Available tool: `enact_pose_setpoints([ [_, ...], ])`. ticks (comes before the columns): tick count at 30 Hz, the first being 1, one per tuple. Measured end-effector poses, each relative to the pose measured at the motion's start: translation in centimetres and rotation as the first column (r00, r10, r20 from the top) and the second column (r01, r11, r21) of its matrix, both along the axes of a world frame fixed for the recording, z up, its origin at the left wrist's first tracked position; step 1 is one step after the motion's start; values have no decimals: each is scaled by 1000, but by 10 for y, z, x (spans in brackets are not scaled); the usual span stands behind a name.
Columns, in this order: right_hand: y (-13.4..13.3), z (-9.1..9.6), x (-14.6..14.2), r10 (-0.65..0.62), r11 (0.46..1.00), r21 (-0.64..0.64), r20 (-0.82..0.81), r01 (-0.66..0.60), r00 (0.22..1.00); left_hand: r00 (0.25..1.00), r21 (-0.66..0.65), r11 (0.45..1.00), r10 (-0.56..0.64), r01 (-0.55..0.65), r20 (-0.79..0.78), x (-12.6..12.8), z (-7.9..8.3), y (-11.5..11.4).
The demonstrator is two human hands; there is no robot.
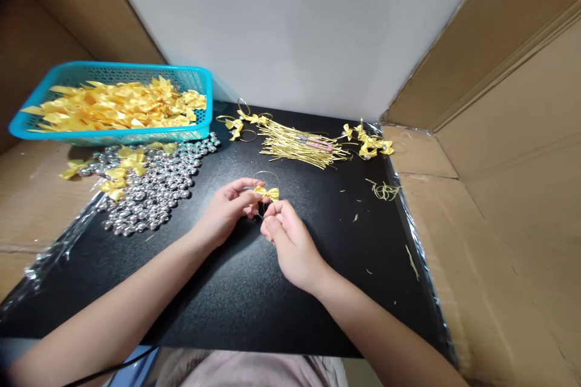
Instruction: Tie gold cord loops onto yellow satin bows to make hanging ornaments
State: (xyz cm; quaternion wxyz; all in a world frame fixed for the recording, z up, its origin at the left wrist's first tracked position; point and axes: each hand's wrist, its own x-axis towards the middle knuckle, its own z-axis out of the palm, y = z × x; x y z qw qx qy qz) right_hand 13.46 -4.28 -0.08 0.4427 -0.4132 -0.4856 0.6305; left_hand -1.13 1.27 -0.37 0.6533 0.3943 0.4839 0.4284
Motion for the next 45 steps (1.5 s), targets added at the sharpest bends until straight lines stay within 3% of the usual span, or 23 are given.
enact_pose_setpoints([
  [6, -1, 2, 1, -152, 981, -149, -199, 124, 968, 997, 46, 996, -83, 83, 5, 1, -1, -7],
  [17, -9, 0, 6, -278, 916, -339, -153, 214, 948, 997, 150, 986, -67, 70, -27, 5, 5, -19],
  [25, -9, -1, 6, -312, 914, -300, -87, 274, 946, 985, 260, 961, -48, 91, -167, 3, 1, -25],
  [45, -12, -3, 5, -404, 895, -223, -34, 387, 914, 942, 348, 923, -43, 165, -332, 3, -3, -29],
])
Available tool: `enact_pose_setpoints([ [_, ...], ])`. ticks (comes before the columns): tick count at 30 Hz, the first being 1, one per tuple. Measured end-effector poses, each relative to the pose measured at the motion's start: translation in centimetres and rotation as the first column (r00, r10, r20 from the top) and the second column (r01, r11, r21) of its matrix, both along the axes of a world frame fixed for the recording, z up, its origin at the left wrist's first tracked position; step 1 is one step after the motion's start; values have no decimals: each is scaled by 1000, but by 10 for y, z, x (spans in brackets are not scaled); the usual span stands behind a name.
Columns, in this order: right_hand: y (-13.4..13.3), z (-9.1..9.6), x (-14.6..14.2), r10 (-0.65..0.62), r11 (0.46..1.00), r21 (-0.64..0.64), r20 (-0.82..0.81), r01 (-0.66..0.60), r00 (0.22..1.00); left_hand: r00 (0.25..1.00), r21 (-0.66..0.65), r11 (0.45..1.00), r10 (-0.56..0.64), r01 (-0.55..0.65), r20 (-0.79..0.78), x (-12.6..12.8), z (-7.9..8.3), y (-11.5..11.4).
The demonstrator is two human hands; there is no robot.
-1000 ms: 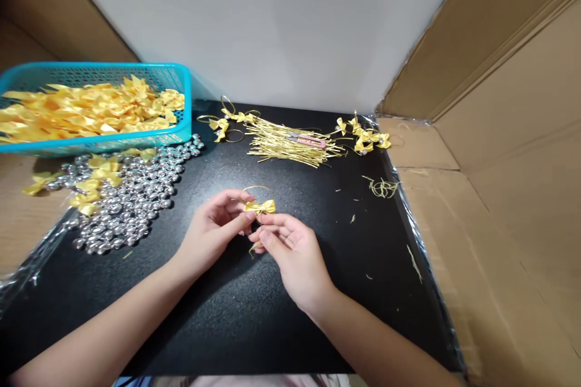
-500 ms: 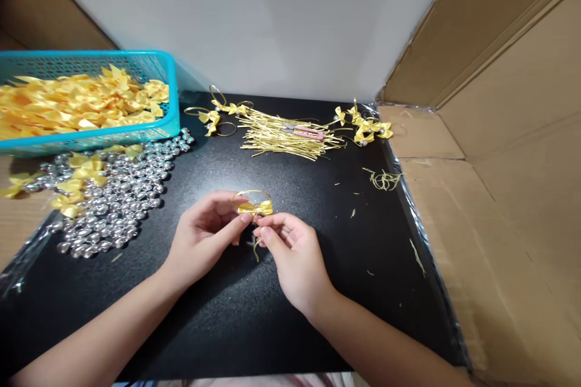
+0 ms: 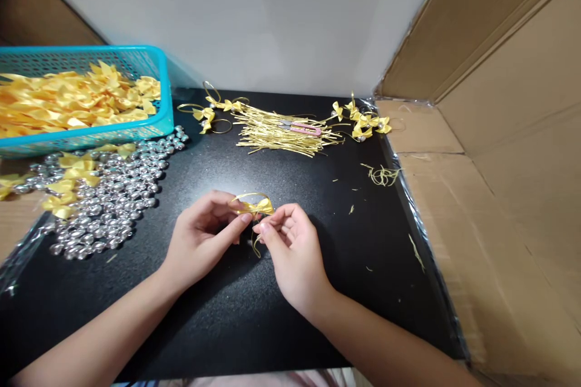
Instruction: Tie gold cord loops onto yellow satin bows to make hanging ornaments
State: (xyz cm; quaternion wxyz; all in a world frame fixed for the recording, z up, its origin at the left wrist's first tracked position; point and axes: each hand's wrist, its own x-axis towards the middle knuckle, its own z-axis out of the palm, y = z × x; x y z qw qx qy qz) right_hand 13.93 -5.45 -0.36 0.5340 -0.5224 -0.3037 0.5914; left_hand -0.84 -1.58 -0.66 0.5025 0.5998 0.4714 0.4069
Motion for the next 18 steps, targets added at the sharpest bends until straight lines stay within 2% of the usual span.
enact_pose_setpoints([
  [6, -2, -1, -2, -38, 999, 27, 22, 38, 999, 1000, -5, 1000, -18, 17, -15, 0, -1, 1],
  [11, -2, -2, -2, -75, 997, 29, 42, 74, 996, 999, -36, 999, -6, 7, 31, 1, -1, 1],
  [18, -2, -3, -3, -73, 997, 31, 37, 72, 997, 999, -41, 999, -6, 8, 47, 2, 1, 2],
])
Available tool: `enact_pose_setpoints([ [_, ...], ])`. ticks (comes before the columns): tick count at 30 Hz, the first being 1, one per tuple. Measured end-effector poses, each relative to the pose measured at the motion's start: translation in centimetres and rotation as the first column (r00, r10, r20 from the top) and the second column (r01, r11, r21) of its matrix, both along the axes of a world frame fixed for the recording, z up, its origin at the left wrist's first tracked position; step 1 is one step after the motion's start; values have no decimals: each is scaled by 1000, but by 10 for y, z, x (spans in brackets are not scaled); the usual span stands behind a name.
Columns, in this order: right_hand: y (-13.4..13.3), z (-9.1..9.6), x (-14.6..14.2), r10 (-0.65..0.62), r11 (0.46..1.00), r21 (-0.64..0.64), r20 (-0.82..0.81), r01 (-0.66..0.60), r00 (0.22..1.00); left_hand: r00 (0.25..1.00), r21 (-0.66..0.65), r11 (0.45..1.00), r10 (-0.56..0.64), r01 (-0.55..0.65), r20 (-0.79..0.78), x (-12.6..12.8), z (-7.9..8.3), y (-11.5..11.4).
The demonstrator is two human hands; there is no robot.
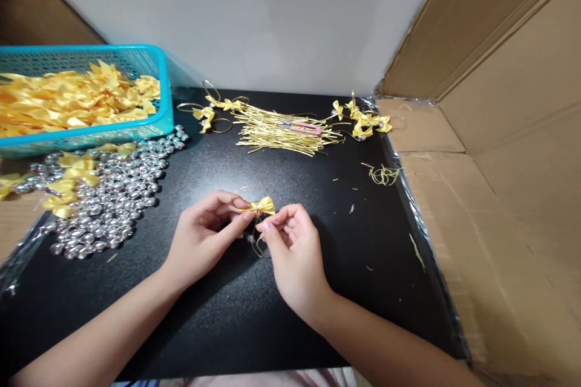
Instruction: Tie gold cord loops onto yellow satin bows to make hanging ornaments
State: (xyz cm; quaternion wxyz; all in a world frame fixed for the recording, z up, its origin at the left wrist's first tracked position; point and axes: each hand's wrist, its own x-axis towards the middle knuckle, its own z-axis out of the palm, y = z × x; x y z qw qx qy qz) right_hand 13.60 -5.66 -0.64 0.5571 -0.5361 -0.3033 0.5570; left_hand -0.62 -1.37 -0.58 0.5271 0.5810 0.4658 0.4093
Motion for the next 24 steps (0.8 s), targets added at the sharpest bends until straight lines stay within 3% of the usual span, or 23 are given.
enact_pose_setpoints([
  [24, 2, -1, 2, -6, 1000, -1, -29, 6, 1000, 999, 34, 999, -20, 22, -41, -1, -3, 2],
])
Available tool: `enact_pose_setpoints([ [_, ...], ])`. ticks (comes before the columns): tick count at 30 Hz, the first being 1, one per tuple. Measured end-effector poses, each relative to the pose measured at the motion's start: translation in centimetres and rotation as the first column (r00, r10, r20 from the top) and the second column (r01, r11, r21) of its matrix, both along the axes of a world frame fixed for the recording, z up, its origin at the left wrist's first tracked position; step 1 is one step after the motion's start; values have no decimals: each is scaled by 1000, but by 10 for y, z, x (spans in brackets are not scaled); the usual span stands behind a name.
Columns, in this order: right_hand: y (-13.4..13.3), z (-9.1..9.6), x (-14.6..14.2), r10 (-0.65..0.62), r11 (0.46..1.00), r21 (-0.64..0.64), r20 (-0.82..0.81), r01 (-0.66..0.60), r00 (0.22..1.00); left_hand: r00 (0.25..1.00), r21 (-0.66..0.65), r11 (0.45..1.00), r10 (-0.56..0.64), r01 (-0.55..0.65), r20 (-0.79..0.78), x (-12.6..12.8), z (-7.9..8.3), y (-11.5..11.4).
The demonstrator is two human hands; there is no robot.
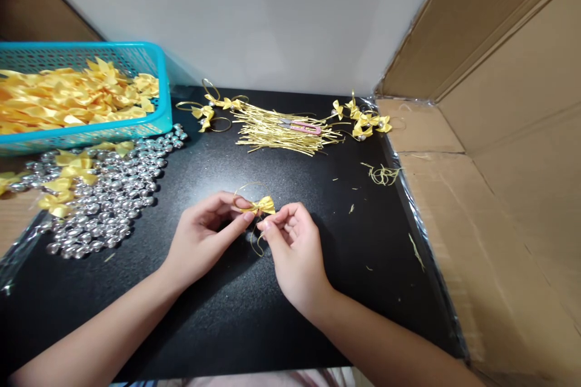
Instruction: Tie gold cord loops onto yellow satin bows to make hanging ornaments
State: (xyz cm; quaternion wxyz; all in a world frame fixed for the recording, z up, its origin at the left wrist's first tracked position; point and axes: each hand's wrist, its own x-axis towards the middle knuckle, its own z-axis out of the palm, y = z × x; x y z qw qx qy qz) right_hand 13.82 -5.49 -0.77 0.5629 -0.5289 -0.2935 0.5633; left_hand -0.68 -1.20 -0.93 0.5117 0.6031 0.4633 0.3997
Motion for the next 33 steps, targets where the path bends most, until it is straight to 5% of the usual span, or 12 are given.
enact_pose_setpoints([
  [33, -2, 3, -4, 0, 1000, -7, 20, 0, 1000, 997, 157, 988, 23, -11, -75, 1, 5, -1],
])
